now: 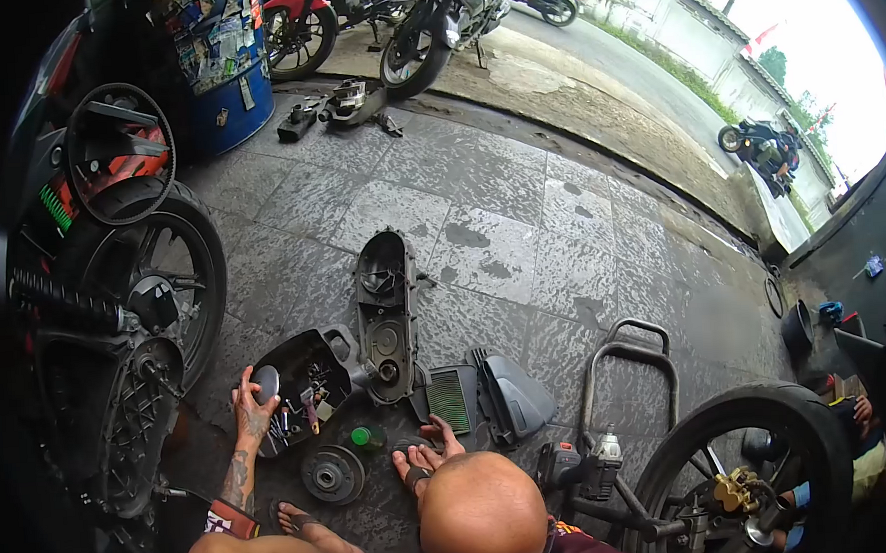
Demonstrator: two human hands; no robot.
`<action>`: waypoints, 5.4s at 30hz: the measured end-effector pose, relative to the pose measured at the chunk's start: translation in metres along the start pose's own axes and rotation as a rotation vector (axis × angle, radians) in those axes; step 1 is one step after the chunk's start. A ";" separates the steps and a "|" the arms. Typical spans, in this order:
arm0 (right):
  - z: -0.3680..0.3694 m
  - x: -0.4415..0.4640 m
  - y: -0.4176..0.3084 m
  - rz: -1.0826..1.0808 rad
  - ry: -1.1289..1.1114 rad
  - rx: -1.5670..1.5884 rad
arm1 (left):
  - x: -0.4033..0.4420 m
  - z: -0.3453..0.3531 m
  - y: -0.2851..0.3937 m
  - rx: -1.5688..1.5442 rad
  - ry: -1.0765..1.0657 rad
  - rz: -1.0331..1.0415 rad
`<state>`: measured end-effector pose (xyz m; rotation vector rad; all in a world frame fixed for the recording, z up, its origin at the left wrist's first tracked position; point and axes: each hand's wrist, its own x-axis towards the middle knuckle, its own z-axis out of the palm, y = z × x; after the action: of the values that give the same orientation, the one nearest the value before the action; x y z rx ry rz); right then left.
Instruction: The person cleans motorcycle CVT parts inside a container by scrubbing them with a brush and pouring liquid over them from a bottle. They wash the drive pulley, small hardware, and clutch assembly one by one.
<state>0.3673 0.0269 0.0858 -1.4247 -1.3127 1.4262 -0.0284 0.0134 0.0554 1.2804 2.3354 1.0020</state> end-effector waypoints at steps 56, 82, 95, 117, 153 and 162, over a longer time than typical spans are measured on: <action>-0.004 0.051 0.046 -0.051 -0.300 -0.264 | -0.377 -0.112 -0.108 0.413 0.999 -0.626; -0.027 0.049 0.067 -0.113 -0.377 -0.024 | -0.372 -0.114 -0.079 0.585 0.783 -0.595; -0.010 0.096 -0.032 -0.382 -0.264 0.040 | -0.168 -0.135 0.037 0.003 0.279 0.003; 0.208 0.216 -0.052 -1.179 -1.538 -1.110 | -0.006 0.036 -0.040 -0.210 -0.238 -0.212; 0.228 0.209 -0.070 -0.699 -0.950 -0.893 | -0.026 0.031 -0.002 0.227 -0.299 0.134; 0.224 0.194 -0.059 -0.591 -1.308 -0.766 | -0.021 0.043 -0.017 0.311 -0.366 0.118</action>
<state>0.1136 0.1888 0.0659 -0.1501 -2.9924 1.4496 -0.0033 0.0084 0.0111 1.5779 2.2014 0.3932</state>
